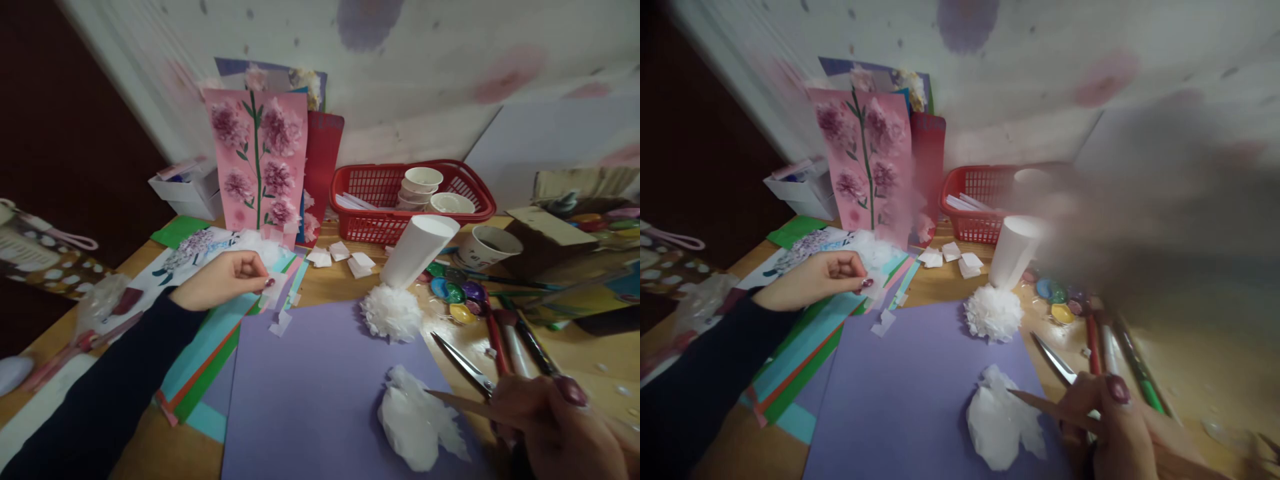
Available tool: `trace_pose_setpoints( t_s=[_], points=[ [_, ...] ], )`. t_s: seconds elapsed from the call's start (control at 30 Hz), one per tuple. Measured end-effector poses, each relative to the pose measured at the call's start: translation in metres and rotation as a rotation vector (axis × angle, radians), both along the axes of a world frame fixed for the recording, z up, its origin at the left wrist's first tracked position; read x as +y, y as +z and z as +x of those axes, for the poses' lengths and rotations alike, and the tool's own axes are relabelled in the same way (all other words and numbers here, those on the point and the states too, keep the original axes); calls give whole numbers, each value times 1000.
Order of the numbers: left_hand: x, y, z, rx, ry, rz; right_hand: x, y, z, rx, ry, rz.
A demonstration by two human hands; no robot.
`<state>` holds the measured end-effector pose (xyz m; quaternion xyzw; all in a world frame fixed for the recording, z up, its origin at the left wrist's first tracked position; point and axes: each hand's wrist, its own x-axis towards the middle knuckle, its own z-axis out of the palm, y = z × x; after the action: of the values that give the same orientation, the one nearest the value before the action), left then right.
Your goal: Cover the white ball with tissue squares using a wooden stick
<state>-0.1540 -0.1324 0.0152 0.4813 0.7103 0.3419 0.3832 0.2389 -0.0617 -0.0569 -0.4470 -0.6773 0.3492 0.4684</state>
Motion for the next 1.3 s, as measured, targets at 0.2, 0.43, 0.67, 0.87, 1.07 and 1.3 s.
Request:
trace_pose_setpoints(
  t_s=[0.2,0.43,0.67,0.87,1.07,1.3],
  points=[
    [6,-4,82,-658,-166,4,-10,10,-12,240,104,-87],
    [19,-21,140,-866,-261,-73,-17,14,-24,267,230,-160],
    [21,-38,152,-947,-119,-119,-20,16,-27,272,278,-165],
    [20,-43,158,-1008,-84,-139,-23,22,-34,214,333,-175],
    [19,-42,152,-805,-156,-145,-24,20,-33,276,347,-231],
    [19,-37,149,-616,-331,-158,-22,21,-33,288,333,-278]
  ],
)
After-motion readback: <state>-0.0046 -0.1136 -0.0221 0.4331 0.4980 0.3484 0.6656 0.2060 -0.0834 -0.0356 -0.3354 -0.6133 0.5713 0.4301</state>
